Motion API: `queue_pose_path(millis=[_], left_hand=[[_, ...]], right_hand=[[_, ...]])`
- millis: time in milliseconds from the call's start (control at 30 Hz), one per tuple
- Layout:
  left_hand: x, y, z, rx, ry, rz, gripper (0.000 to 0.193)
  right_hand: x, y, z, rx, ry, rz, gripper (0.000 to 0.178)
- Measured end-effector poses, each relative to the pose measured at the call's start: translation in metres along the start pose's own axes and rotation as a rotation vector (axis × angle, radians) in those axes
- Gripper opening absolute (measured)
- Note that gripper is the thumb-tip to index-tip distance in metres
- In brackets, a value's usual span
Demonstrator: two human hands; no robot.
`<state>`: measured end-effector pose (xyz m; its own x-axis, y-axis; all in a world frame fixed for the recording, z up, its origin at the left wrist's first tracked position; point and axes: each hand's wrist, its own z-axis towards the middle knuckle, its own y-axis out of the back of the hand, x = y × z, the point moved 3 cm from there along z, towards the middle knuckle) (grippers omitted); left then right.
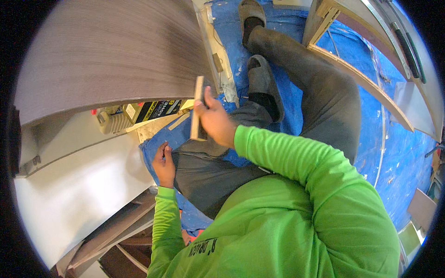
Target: The person sits on the floor and applies adhesive to a strip of edge banding, then presses it onto the edge of a cabinet door. They use a metal tool to smooth the banding and a sanding block to finish the edge.
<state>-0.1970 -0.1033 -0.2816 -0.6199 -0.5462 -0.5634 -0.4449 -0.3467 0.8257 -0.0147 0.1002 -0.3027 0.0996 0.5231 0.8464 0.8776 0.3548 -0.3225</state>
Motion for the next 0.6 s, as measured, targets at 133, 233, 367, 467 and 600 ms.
queue_pose_path(millis=[133, 233, 367, 467, 600], left_hand=[[0.002, 0.000, -0.008, -0.021, 0.014, -0.042, 0.033], [-0.006, 0.002, -0.001, -0.016, -0.009, -0.045, 0.034], [-0.004, 0.002, -0.006, -0.062, -0.024, -0.058, 0.034], [-0.003, 0.003, -0.008, -0.027, 0.026, -0.051, 0.034], [0.010, 0.004, -0.014, -0.082, -0.056, 0.001, 0.035]], right_hand=[[0.052, -0.033, -0.044, 0.076, 0.344, -0.127, 0.079], [0.027, -0.028, -0.025, 0.053, 0.280, 0.079, 0.080], [0.034, -0.013, -0.027, 0.061, -0.253, 0.352, 0.085], [0.058, -0.042, -0.047, 0.175, 0.187, 0.320, 0.085], [0.061, -0.053, -0.056, 0.118, 0.436, 0.041, 0.081]])
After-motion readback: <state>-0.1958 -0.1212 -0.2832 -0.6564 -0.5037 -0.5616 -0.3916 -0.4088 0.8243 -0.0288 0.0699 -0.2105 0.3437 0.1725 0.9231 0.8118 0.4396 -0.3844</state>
